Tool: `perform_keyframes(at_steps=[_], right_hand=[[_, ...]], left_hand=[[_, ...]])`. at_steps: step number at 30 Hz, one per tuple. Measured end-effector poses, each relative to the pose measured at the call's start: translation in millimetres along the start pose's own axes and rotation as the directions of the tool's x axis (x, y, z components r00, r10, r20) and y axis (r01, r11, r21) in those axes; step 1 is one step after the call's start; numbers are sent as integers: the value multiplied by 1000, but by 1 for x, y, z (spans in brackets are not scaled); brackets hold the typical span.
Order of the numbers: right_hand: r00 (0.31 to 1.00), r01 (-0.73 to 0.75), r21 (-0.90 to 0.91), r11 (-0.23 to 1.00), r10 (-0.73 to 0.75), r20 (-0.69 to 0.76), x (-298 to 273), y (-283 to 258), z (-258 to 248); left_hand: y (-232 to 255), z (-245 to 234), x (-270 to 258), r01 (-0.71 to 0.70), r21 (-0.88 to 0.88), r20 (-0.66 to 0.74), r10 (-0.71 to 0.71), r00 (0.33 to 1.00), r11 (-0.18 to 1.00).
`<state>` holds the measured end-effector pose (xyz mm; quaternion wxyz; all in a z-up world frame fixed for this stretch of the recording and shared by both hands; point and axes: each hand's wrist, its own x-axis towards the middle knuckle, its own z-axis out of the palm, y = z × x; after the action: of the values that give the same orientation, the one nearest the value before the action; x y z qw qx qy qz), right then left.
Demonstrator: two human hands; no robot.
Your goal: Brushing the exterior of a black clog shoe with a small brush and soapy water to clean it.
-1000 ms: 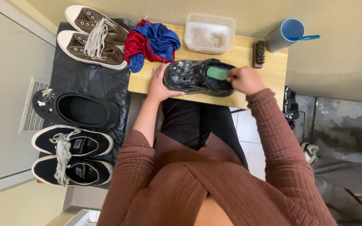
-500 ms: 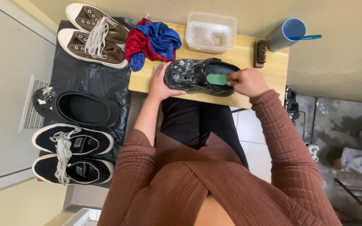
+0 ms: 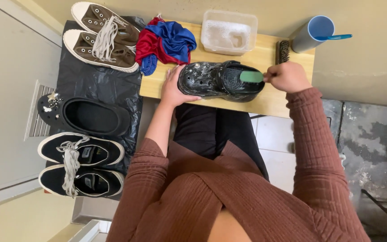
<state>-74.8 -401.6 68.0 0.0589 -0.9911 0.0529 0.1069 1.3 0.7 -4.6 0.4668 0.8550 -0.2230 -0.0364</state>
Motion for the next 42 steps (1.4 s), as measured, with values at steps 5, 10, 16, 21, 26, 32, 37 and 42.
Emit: perform_keyframes(at_steps=[5,10,16,21,26,32,37,42], right_hand=[[998,58,71,996,-59,15,11,-39,36],[992,-4,92,996,-8,127,-7,-19,-12],[999,45,22,999,-44,-22,17,-25,42],[995,-36,99,994,27,99,-16,-6,-5],[1000,-4,82,997,6,-21,4,-13,48],[999,41,75,996,-39,-36,-10,-2,27],[974,99,-154,983,-127,-186,23,-22,48],[642,368,-480,796,-591,-488,48,-69,54]], left_hand=[[-1,2,2,-12,9,-4,12,1000,1000],[-4,1,2,-10,18,-5,10,1000,1000],[-5,3,2,9,18,6,-9,1000,1000],[0,0,0,33,19,9,-33,999,999],[3,-2,1,52,35,35,-53,998,998],[5,-3,-4,37,23,16,-37,999,999],[1,-1,-1,2,-2,9,-2,1000,1000],[1,-3,1,2,4,18,-2,1000,1000]])
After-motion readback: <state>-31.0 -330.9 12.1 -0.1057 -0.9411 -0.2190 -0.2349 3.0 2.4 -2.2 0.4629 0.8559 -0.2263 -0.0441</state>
